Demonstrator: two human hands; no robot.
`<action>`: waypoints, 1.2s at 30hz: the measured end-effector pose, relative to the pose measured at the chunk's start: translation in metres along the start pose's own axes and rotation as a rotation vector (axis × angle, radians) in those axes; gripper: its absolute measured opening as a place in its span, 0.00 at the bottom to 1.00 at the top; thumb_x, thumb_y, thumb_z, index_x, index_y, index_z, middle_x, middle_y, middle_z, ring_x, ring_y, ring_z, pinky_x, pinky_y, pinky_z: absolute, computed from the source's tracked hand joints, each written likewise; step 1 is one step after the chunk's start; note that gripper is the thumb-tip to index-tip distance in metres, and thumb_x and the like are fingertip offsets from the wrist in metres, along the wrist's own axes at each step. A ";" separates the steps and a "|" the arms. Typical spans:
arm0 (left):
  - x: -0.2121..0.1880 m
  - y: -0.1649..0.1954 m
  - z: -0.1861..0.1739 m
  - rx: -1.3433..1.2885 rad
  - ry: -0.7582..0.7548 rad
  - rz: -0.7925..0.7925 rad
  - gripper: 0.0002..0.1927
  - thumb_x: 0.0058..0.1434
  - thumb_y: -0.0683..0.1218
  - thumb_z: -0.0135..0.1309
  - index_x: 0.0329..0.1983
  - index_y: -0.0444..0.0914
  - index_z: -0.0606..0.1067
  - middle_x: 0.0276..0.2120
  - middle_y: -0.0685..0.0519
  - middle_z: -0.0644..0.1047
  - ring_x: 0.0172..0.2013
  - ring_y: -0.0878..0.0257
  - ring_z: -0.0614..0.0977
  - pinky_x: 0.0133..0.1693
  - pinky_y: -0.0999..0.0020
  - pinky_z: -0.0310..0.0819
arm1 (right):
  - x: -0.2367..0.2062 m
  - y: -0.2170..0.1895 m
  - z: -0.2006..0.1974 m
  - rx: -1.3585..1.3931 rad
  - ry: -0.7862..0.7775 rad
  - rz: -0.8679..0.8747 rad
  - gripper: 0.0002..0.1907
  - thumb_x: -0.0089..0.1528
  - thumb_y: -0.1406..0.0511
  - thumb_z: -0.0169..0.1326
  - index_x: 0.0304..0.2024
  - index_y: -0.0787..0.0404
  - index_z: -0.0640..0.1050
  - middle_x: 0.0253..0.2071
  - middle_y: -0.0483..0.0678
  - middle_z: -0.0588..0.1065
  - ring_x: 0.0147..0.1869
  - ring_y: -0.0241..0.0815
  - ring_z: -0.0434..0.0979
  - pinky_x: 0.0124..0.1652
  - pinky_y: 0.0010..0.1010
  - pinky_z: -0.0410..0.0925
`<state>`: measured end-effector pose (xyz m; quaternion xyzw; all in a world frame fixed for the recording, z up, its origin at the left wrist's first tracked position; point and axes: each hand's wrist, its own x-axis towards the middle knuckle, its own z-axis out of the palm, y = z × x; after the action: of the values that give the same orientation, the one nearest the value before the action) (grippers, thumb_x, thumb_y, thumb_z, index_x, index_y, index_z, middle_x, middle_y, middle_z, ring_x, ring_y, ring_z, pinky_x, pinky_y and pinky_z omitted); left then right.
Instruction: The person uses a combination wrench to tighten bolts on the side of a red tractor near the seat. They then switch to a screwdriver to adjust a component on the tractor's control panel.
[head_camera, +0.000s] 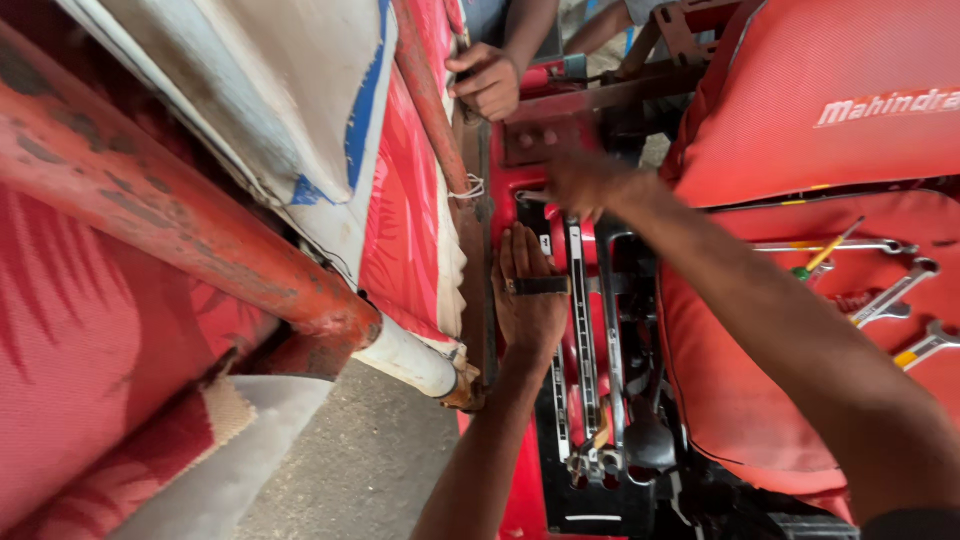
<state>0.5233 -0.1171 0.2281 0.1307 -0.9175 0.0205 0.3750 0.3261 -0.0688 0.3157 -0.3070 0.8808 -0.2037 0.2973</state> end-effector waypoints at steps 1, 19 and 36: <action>0.000 0.000 0.000 -0.009 -0.018 -0.004 0.27 0.69 0.49 0.46 0.66 0.27 0.69 0.68 0.41 0.68 0.70 0.50 0.66 0.69 0.52 0.61 | -0.004 -0.002 0.020 0.053 0.026 -0.025 0.21 0.67 0.60 0.47 0.61 0.58 0.67 0.40 0.62 0.81 0.35 0.54 0.86 0.30 0.42 0.80; -0.001 -0.001 0.002 -0.040 -0.042 -0.015 0.25 0.71 0.48 0.43 0.65 0.27 0.69 0.67 0.40 0.68 0.70 0.49 0.67 0.69 0.51 0.60 | -0.011 -0.012 0.021 -0.403 0.407 -0.279 0.15 0.67 0.52 0.49 0.53 0.39 0.81 0.44 0.55 0.81 0.48 0.60 0.81 0.52 0.52 0.72; 0.001 -0.001 -0.002 -0.043 -0.034 -0.003 0.24 0.70 0.49 0.45 0.63 0.28 0.70 0.65 0.39 0.70 0.69 0.47 0.67 0.67 0.50 0.62 | 0.007 -0.015 0.060 -0.853 0.407 -0.234 0.12 0.66 0.65 0.49 0.50 0.56 0.79 0.43 0.55 0.82 0.45 0.52 0.84 0.39 0.44 0.78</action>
<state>0.5248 -0.1177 0.2301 0.1245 -0.9238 -0.0021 0.3620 0.3664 -0.0947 0.2765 -0.4524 0.8856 0.0875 -0.0580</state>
